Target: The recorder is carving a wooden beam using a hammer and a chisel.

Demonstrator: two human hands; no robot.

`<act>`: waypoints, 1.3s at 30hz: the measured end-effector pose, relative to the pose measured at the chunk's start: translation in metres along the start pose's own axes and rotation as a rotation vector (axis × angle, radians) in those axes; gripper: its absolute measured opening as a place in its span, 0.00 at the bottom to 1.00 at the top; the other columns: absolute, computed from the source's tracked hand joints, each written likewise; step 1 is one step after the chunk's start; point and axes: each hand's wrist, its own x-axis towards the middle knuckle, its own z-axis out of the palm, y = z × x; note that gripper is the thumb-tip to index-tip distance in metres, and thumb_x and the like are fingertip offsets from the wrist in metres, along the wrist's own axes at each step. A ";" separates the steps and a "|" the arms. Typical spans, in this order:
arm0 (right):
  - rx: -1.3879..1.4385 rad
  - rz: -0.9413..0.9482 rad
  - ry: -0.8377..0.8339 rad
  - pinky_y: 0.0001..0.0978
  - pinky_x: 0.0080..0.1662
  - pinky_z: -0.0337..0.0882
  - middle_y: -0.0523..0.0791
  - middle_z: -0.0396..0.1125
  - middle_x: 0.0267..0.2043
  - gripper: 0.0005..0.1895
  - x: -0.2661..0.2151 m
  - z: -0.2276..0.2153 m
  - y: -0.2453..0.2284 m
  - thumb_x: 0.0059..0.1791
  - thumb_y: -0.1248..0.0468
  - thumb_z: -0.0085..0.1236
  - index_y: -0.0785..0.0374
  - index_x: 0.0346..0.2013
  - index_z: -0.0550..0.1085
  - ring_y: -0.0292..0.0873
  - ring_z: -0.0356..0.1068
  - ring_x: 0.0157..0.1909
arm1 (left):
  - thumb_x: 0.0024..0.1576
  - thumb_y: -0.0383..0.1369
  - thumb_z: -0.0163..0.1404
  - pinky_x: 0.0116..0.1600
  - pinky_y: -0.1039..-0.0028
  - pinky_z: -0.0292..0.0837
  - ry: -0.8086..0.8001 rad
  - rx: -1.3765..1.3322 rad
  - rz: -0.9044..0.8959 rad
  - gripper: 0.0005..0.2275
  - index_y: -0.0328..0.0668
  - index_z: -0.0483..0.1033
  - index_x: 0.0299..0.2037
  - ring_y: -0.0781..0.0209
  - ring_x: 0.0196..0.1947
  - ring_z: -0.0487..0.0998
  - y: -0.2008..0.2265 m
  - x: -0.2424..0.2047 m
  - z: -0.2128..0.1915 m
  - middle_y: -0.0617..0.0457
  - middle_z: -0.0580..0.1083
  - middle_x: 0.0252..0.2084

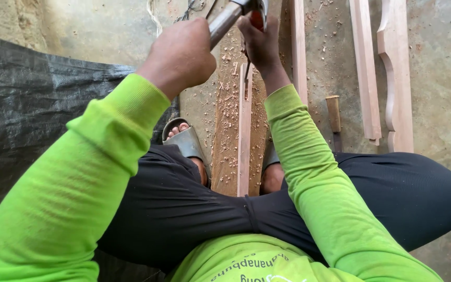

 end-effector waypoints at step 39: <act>0.078 0.081 0.002 0.26 0.29 0.67 0.38 0.66 0.28 0.06 -0.011 -0.002 0.023 0.58 0.63 0.58 0.61 0.38 0.73 0.31 0.65 0.26 | 0.49 0.30 0.56 0.50 0.49 0.74 0.058 0.040 0.142 0.14 0.32 0.76 0.44 0.33 0.45 0.78 -0.002 -0.004 0.003 0.34 0.76 0.43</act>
